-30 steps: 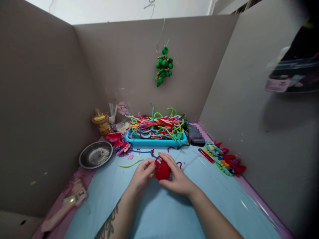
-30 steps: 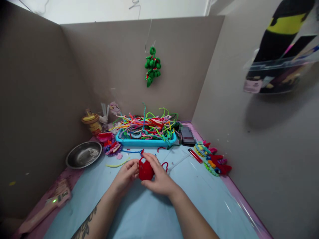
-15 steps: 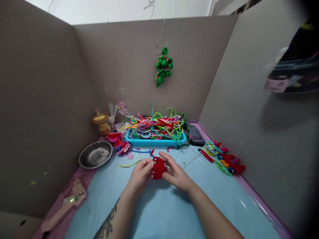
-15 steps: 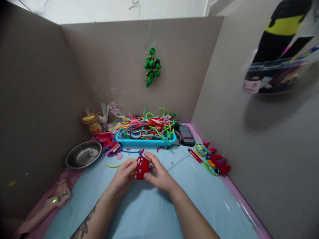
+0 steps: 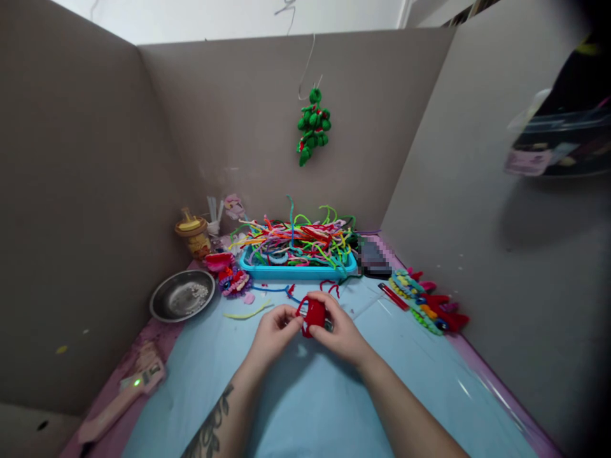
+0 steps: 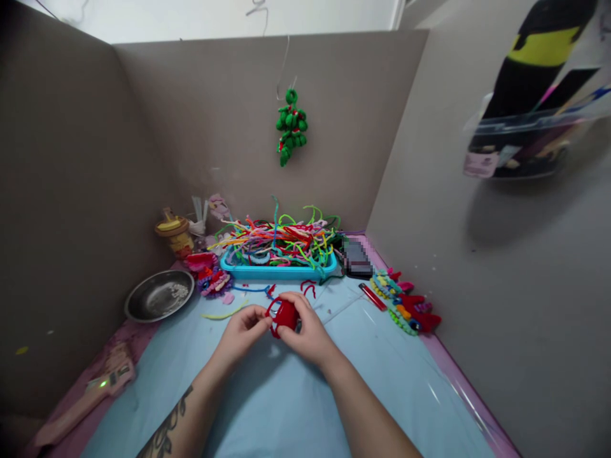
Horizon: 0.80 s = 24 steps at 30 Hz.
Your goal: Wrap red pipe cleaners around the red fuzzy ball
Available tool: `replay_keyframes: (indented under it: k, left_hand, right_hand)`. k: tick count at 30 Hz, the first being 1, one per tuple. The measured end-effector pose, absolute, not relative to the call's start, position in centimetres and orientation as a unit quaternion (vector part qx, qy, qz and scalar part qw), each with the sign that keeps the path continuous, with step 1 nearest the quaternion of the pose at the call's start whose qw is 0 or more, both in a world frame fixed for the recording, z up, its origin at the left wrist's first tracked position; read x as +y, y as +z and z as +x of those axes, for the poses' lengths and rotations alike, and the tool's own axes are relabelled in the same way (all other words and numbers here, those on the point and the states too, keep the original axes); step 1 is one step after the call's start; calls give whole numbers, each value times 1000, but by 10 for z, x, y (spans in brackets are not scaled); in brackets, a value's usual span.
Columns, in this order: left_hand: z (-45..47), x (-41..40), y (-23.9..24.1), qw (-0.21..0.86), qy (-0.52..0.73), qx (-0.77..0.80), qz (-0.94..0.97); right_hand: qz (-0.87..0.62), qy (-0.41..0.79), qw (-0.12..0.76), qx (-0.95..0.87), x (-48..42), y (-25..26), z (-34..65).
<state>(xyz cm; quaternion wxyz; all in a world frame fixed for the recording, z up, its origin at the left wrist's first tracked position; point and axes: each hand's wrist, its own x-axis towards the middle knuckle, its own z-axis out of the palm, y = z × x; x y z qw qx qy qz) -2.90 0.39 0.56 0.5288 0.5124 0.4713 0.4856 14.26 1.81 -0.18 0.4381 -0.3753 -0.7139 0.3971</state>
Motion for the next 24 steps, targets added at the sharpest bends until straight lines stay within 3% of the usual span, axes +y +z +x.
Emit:
replay_keyframes:
  k: [10,20,24]
  left_hand:
    - [-22,-3,7,410,464,539,571]
    - [-25,5,10,486,496,496,522]
    - [-25,2,8,429,492,521,549]
  right_hand:
    - [-371,362,435,-736,16,3,139]
    - [-398,354,443,-721,20,1,142]
    - [-397,347,440,-727,18,1,138]
